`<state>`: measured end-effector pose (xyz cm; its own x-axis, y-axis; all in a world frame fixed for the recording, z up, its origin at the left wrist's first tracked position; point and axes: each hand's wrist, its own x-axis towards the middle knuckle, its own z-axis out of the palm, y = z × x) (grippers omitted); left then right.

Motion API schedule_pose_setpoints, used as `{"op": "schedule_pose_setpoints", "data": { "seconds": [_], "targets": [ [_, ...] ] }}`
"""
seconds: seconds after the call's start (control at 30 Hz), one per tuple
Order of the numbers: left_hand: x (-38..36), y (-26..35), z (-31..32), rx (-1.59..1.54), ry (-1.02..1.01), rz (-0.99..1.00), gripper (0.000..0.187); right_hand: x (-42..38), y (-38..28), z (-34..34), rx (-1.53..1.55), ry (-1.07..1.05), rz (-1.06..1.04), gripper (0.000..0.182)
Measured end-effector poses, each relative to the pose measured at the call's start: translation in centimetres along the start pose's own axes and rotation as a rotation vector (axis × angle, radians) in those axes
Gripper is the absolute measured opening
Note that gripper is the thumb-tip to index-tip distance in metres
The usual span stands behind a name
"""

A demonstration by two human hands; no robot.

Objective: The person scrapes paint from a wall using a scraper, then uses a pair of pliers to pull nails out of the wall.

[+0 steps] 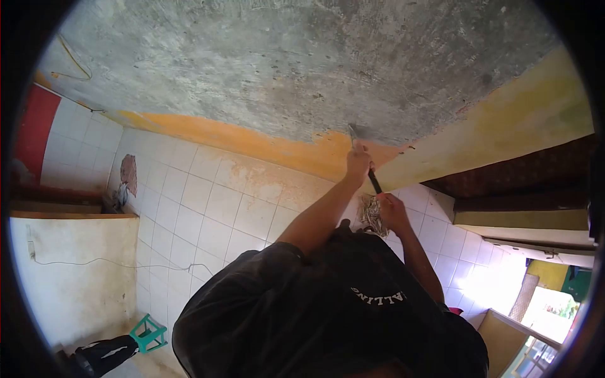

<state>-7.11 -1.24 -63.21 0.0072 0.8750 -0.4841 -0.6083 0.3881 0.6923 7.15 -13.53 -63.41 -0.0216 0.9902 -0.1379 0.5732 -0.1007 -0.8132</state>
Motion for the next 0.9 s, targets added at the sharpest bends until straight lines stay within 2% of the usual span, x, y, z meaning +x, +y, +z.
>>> {"op": "schedule_pose_setpoints", "data": {
  "seconds": [0.03, 0.1, 0.13, 0.2, 0.23, 0.27, 0.3, 0.33, 0.37, 0.43, 0.5, 0.57, 0.63, 0.67, 0.7, 0.73, 0.77, 0.8, 0.83, 0.9],
  "targets": [
    [0.3, 1.1, -0.6, -0.047, -0.006, -0.017, 0.049, -0.2, -1.7, 0.5, 0.006, 0.007, -0.005, 0.032],
    [0.6, 1.1, -0.2, 0.005, -0.037, -0.023, 0.046, -1.7, -4.2, 0.8, 0.231, -0.009, 0.255, 0.031],
    [1.2, 0.2, 0.4, -0.029, -0.046, -0.012, 0.044, -1.7, -2.8, 1.3, 0.260, 0.042, 0.168, 0.032],
    [-0.2, -1.1, 1.0, -0.024, -0.034, -0.087, 0.040, -3.2, -1.1, -0.9, 0.316, -0.023, 0.278, 0.034],
    [0.7, -1.7, 0.0, -0.020, -0.033, -0.082, 0.040, -2.8, -1.5, -1.7, 0.365, -0.087, 0.355, 0.035],
    [2.0, -2.2, -1.2, -0.004, -0.058, 0.038, 0.042, -1.8, -1.3, -1.4, 0.294, -0.124, 0.384, 0.036],
    [3.0, -2.4, -1.8, 0.011, -0.085, 0.155, 0.043, -1.0, -2.8, -0.7, 0.298, -0.119, 0.380, 0.036],
    [3.1, 0.3, -2.9, -0.112, 0.022, 0.018, 0.045, -0.3, -5.4, 0.5, 0.167, -0.084, 0.256, 0.038],
    [3.1, 2.2, -4.1, -0.112, 0.021, 0.020, 0.045, 0.2, -7.1, 1.7, 0.038, -0.049, 0.130, 0.040],
    [2.6, 5.0, -5.3, -0.051, 0.126, 0.028, 0.048, 0.8, -6.2, 3.5, 0.152, -0.095, 0.147, 0.042],
    [1.2, 4.3, -4.2, 0.008, 0.134, 0.038, 0.050, 0.4, -5.9, 3.4, 0.223, -0.106, 0.247, 0.042],
    [1.1, 1.6, -2.3, 0.000, -0.048, 0.029, 0.049, -1.0, -4.6, 1.8, 0.273, -0.106, 0.275, 0.040],
    [0.1, 1.2, -0.7, 0.004, -0.051, 0.024, 0.047, -1.8, -2.7, -0.5, 0.360, -0.114, 0.339, 0.035],
    [-0.3, 1.4, -0.4, 0.018, -0.057, 0.011, 0.046, -1.4, -1.8, -0.3, 0.326, -0.132, 0.301, 0.032],
    [0.6, 1.6, -2.0, 0.075, -0.109, 0.166, 0.046, -0.8, -2.4, 0.6, 0.323, -0.139, 0.305, 0.032],
    [1.8, 2.4, -4.2, 0.135, -0.164, 0.321, 0.046, 0.6, -3.9, 2.1, 0.192, -0.102, 0.133, 0.032],
    [2.4, 4.2, -5.8, 0.148, -0.079, 0.320, 0.048, 2.2, -5.4, 3.5, 0.064, -0.056, -0.044, 0.031],
    [3.2, 6.2, -7.4, 0.165, 0.003, 0.319, 0.050, 3.5, -6.4, 4.9, 0.069, -0.046, -0.045, 0.031],
    [4.4, 7.3, -8.6, 0.090, 0.159, 0.231, 0.053, 4.4, -7.1, 6.4, 0.102, -0.111, -0.006, 0.035],
    [3.8, 9.1, -8.9, -0.018, 0.153, 0.088, 0.054, 4.9, -6.8, 7.4, 0.139, -0.172, 0.032, 0.040]
  ]
}}
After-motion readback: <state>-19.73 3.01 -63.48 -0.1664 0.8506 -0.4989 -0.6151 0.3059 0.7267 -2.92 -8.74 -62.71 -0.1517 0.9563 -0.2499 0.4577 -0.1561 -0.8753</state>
